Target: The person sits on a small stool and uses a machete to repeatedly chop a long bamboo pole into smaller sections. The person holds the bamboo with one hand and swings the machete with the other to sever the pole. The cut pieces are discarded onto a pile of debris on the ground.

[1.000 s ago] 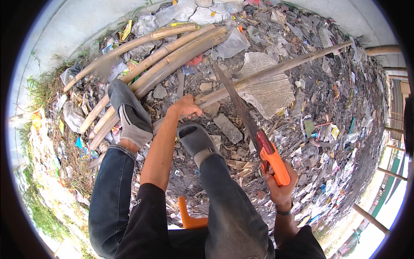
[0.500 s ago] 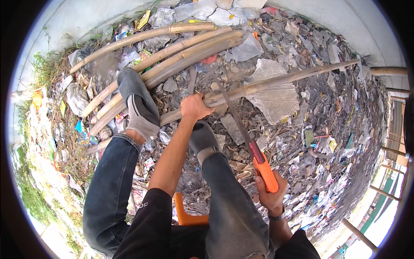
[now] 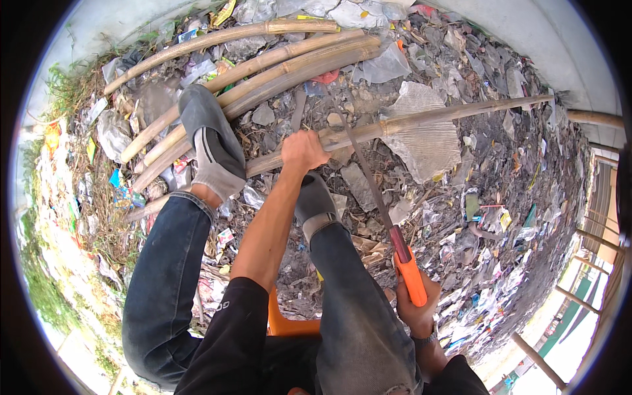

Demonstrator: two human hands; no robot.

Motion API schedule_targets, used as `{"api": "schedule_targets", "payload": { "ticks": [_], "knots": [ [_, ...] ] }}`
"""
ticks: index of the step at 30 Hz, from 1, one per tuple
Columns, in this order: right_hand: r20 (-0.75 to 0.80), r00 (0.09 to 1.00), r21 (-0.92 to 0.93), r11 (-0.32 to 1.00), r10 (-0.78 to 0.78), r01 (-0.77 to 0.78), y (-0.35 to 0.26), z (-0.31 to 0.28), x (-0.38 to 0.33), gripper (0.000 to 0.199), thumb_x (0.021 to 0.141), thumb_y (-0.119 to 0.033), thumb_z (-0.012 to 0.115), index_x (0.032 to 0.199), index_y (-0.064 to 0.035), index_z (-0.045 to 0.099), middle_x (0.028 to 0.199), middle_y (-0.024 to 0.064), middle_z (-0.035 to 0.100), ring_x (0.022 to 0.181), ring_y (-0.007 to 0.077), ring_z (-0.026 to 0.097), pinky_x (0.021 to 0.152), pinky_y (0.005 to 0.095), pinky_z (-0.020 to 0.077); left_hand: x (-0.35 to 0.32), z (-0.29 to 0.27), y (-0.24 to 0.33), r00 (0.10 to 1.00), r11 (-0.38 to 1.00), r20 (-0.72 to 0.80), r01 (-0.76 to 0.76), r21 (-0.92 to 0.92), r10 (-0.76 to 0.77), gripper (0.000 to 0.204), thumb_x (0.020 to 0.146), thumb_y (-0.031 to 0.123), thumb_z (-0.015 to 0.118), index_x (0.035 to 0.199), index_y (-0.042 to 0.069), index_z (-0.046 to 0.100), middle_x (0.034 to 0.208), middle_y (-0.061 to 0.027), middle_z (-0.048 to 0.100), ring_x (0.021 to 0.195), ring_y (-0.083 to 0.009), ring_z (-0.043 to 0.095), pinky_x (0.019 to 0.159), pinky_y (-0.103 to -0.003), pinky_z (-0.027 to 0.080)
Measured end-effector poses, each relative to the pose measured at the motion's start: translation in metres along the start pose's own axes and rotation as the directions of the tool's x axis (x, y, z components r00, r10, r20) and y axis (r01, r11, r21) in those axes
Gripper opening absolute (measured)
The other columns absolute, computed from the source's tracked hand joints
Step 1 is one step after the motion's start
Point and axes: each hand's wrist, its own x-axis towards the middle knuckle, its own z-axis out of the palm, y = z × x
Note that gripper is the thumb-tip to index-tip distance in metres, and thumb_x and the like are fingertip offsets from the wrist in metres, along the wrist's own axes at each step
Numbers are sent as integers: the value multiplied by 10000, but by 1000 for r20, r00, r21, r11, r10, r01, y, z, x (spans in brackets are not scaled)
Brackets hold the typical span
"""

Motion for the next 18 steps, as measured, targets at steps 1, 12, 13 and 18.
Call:
{"api": "schedule_targets", "payload": {
  "ticks": [1,12,13,18],
  "knots": [
    [-23,999,66,997,-45,47,10,10,12,84,854,-34,712,907,26,688,650,66,643,536,112,605,524,285,463,0,2,2,1000,1000,-7,-4,-5,4,531,720,464,762,1034,36,789,997,-211,769,968,-371,749,890,-456,595],
    [-2,997,-48,996,-81,81,73,7,-51,133,820,-18,711,949,-5,741,642,99,626,502,215,631,517,318,499,8,-1,-2,1000,999,4,-31,30,31,492,732,411,743,1058,46,786,1015,-219,767,982,-379,743,917,-463,585],
    [48,994,-62,993,-97,100,82,-3,-65,142,814,-15,712,953,-9,743,641,101,624,497,227,630,512,322,499,1,4,-5,1000,1000,-6,-9,21,10,492,729,414,748,1055,48,787,1020,-221,764,982,-382,742,915,-462,586],
    [-53,959,91,955,-278,282,91,79,45,154,816,-70,744,748,-31,611,582,100,557,479,264,589,495,357,452,-2,-1,7,999,999,30,-23,37,22,506,733,416,752,1084,54,783,1036,-227,763,1007,-384,737,930,-460,582]
  ]
}}
